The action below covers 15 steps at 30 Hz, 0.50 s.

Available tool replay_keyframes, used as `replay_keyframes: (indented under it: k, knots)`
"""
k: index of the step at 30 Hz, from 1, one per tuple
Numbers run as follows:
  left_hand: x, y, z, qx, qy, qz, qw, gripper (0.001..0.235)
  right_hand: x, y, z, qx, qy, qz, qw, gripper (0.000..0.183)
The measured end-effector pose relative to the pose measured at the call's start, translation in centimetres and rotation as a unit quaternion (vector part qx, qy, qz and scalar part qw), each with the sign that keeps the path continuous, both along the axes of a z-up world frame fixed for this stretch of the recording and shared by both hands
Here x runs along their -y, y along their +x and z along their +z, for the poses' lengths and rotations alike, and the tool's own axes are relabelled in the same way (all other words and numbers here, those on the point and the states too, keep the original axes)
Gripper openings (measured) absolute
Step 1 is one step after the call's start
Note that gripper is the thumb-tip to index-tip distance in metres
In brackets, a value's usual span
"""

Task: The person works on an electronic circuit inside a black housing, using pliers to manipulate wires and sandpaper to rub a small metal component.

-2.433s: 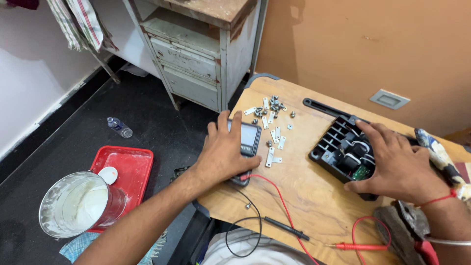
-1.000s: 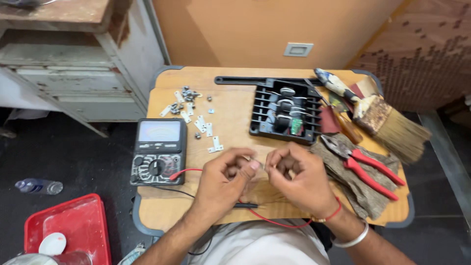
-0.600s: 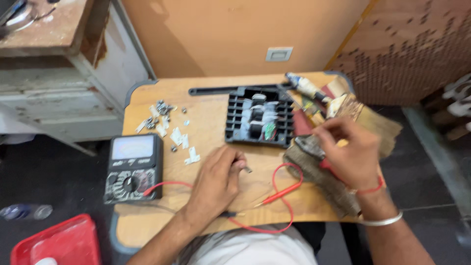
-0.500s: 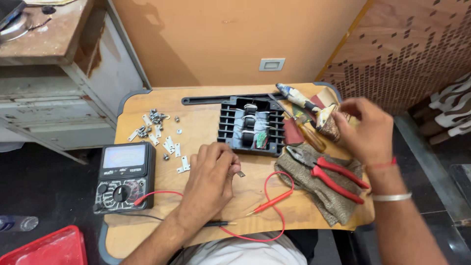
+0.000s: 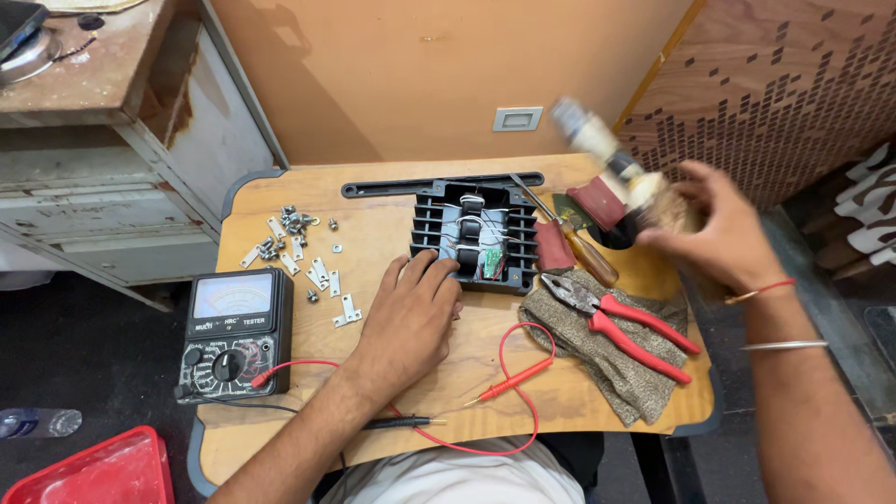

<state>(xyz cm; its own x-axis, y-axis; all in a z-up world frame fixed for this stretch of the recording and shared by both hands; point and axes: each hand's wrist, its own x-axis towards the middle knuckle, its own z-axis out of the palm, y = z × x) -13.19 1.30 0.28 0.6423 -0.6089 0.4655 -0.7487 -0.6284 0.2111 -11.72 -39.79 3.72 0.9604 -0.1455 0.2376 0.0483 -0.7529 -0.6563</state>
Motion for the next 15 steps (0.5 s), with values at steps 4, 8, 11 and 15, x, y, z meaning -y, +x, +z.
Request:
replay_keyframes:
  k: [4, 8, 11, 15]
  knots:
    - [-0.1, 0.0, 0.2, 0.010, -0.019, -0.009, 1.000, 0.024, 1.9, -0.5, 1.3, 0.041, 0.264, 0.053, 0.962, 0.080]
    - [0.1, -0.1, 0.8, 0.022, -0.047, -0.011, 0.999, 0.020, 1.4, -0.4, 1.4, 0.053, 0.152, 0.008, 0.987, 0.076]
    - [0.2, -0.5, 1.2, 0.021, -0.069, -0.013, 0.997, 0.015, -1.1, -0.4, 0.2, 0.062, 0.003, -0.036, 0.997, 0.077]
    - [0.4, -0.8, 1.5, 0.019, -0.084, -0.019, 0.996, 0.014, -4.4, 0.5, -1.0, 0.053, -0.159, -0.084, 0.982, 0.081]
